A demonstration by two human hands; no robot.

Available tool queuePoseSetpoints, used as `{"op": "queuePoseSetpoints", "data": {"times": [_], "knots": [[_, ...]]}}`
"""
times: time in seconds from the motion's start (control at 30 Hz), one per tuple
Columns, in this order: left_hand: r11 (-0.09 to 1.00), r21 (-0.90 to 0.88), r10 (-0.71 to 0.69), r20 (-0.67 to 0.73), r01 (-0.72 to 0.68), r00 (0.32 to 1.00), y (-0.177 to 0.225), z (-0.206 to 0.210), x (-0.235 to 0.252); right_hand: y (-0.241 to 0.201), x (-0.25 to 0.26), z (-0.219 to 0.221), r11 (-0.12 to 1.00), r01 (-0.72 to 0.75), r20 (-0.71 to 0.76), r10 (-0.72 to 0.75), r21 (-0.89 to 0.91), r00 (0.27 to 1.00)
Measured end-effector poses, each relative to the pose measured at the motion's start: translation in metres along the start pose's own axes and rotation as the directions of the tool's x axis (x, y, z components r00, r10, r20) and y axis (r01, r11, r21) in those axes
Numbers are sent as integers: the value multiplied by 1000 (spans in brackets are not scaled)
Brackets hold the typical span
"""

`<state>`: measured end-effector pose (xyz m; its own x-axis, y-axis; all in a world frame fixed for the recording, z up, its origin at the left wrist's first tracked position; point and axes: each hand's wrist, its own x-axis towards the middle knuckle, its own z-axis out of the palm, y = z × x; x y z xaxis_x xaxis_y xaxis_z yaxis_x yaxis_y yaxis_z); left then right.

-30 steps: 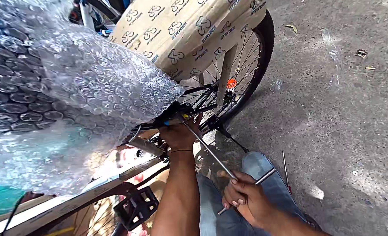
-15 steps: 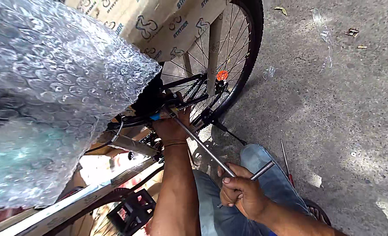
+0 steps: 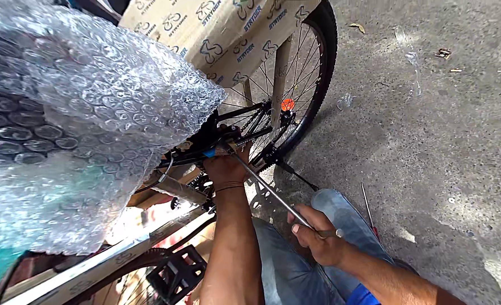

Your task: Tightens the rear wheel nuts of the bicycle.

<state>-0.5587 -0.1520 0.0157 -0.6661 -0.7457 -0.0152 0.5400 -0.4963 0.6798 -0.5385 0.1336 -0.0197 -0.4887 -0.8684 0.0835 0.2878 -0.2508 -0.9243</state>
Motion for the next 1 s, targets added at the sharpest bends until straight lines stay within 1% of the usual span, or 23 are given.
{"op": "queuePoseSetpoints", "data": {"times": [0.07,0.13,0.17,0.2,0.23,0.27,0.3,0.33,0.37,0.4,0.43,0.47,0.5,0.57,0.63,0.67,0.7,0.73,0.77,0.8,0.87,0.93,1.0], "knots": [[1000,17,1,-24,-1,1000,1,2,-1,-10,1,-3,999,-18,-6,18,-26,1000],[1000,21,1,-34,0,999,1,4,0,-19,-1,4,998,-60,-33,60,-23,998],[1000,21,2,-40,-1,999,1,4,-1,-23,-4,11,993,-91,-68,85,-78,994],[1000,23,2,-44,-1,999,1,5,-2,-27,-7,17,972,-119,-121,96,-201,988],[1000,20,1,-46,0,999,2,6,-2,-33,-9,21,901,-163,-185,94,-403,978],[1000,21,-1,-43,1,999,2,6,-1,-40,-11,23,757,-210,-232,79,-618,970],[1000,22,-4,-36,4,999,2,4,0,-43,-12,23,584,-232,-260,36,-778,965],[1000,17,-12,-30,12,999,3,2,0,-44,-13,20,415,-252,-282,-11,-874,959],[1000,12,-16,-27,17,999,3,1,-1,-49,-14,16,271,-285,-299,-13,-919,954],[1000,8,-16,-30,16,999,2,2,-1,-57,-13,11,184,-326,-320,63,-927,945],[1000,2,-16,-25,16,1000,2,2,-1,-67,-12,5,188,-363,-323,213,-913,922],[1000,-2,-17,-15,17,1000,2,2,-1,-74,-10,1,269,-392,-292,345,-880,892],[1000,-2,-15,-16,15,1000,2,2,-1,-76,-10,-4,400,-412,-235,420,-819,876],[1000,12,-15,-15,15,1000,4,2,-1,-73,-14,-7,621,-452,-163,465,-641,870],[1000,28,-13,-16,14,1000,5,4,-2,-66,-23,-5,776,-502,-120,497,-381,859],[1000,24,-18,-14,18,1000,5,5,-2,-65,-29,-4,831,-519,-96,511,-201,854],[1000,22,-20,-12,20,1000,5,5,-2,-64,-34,-4,851,-524,-95,521,-14,848],[1000,24,-17,-20,17,1000,5,5,-2,-64,-38,-4,843,-512,-103,531,165,841],[1000,20,-14,-31,15,999,5,6,-3,-64,-41,-6,815,-491,-109,543,308,833],[1000,13,-16,-36,16,999,5,7,-3,-63,-43,-8,784,-467,-119,553,408,825],[1000,-6,-17,-31,16,999,5,6,-3,-62,-45,-11,735,-433,-129,569,521,812],[1000,4,-7,-22,7,1000,4,4,-1,-61,-43,-9,738,-420,-181,581,528,794],[1000,-4,-4,-41,4,999,3,5,-3,-62,-38,-5,730,-464,-199,620,502,759]]}}
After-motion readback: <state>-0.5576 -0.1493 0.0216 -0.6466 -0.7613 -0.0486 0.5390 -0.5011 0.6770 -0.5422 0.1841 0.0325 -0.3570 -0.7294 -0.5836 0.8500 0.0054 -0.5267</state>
